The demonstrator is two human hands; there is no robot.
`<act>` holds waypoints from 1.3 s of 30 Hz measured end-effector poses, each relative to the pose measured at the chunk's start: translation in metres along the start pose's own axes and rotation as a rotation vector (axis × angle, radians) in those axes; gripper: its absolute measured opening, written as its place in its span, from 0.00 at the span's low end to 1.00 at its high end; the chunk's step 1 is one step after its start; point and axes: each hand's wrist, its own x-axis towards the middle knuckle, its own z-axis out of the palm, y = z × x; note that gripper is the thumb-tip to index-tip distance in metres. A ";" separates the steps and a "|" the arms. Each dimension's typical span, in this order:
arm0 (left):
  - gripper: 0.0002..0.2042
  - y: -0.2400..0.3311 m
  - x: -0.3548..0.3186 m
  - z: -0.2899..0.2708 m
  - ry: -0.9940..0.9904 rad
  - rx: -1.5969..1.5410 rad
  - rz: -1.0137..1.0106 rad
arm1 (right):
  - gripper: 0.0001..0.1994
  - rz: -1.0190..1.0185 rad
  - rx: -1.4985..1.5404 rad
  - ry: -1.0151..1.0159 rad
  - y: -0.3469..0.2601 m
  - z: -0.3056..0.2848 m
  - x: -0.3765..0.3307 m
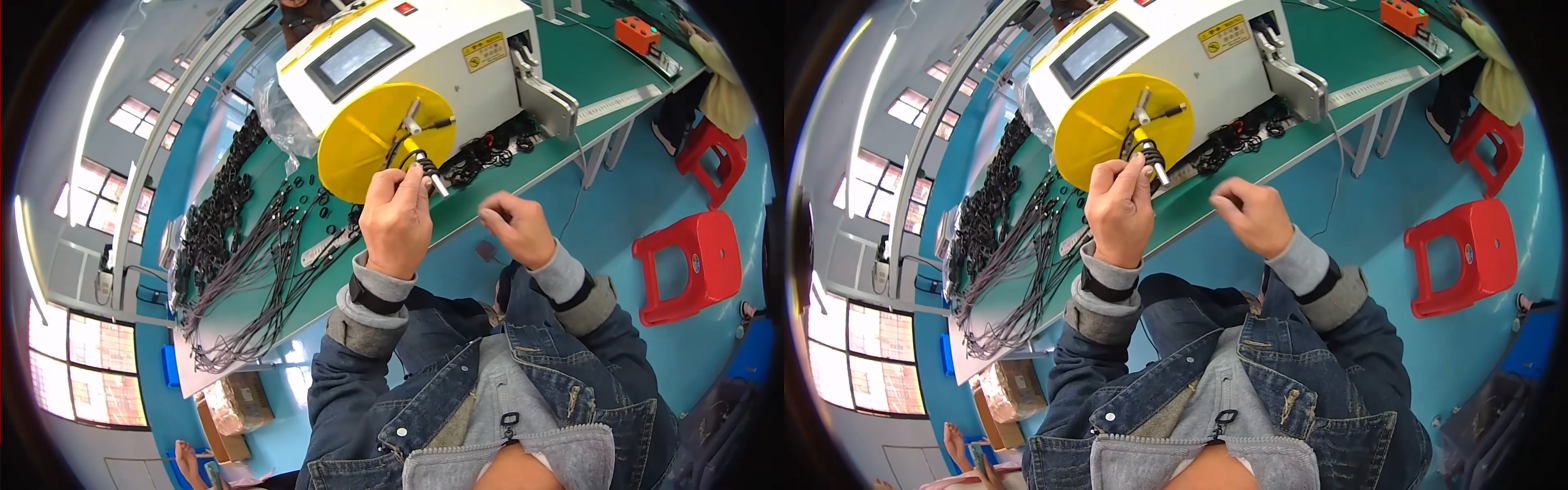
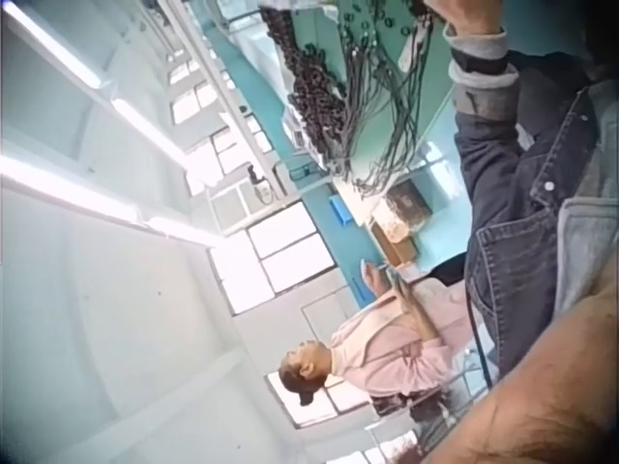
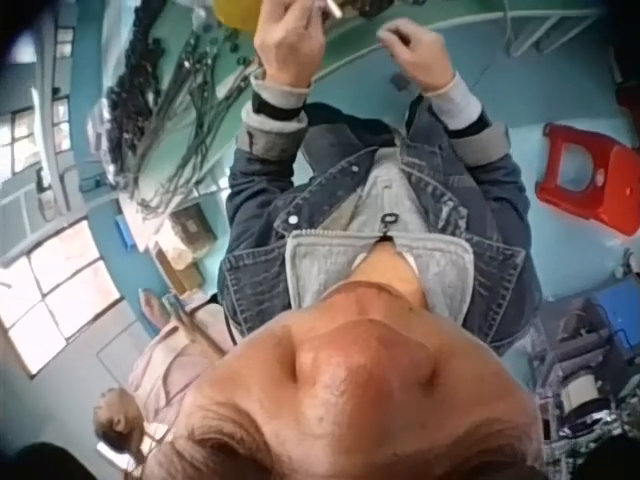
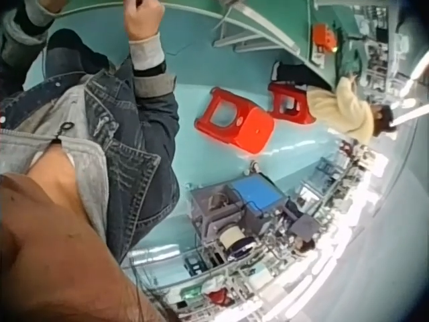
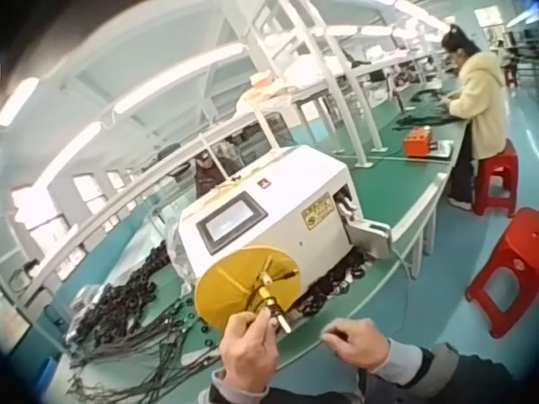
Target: The person winds a cable around the spindles of a machine, removes the coiled cable, and secures it with a tie by hand before repeating the process.
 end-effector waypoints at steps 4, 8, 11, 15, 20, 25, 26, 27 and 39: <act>0.11 0.008 0.004 -0.002 -0.151 -0.043 -0.147 | 0.15 -0.179 -0.040 -0.054 -0.023 0.008 0.026; 0.17 0.008 0.008 0.000 -0.278 0.064 -0.283 | 0.30 -0.437 -0.272 0.156 -0.013 0.023 0.050; 0.22 0.001 0.003 0.009 -0.285 0.187 -0.258 | 0.38 -0.399 -0.240 0.062 0.005 0.025 0.067; 0.27 -0.023 -0.013 0.015 -0.256 0.314 -0.088 | 0.43 -0.312 -0.092 -0.113 0.005 0.029 0.075; 0.25 -0.015 -0.005 0.009 -0.344 0.094 -0.135 | 0.41 -0.236 0.485 -0.199 0.018 0.047 0.075; 0.13 -0.008 0.011 -0.005 -0.637 -0.055 -0.324 | 0.34 -0.227 0.479 -0.001 0.011 0.066 0.054; 0.13 -0.006 0.011 -0.006 -0.633 -0.053 -0.331 | 0.30 -0.230 0.355 0.039 0.002 0.066 0.048; 0.11 -0.003 0.010 -0.006 -0.569 -0.030 -0.306 | 0.26 -0.233 0.230 0.079 -0.007 0.064 0.043; 0.07 0.003 0.012 -0.006 -0.580 0.024 -0.265 | 0.07 -0.143 0.106 0.144 -0.013 0.064 0.046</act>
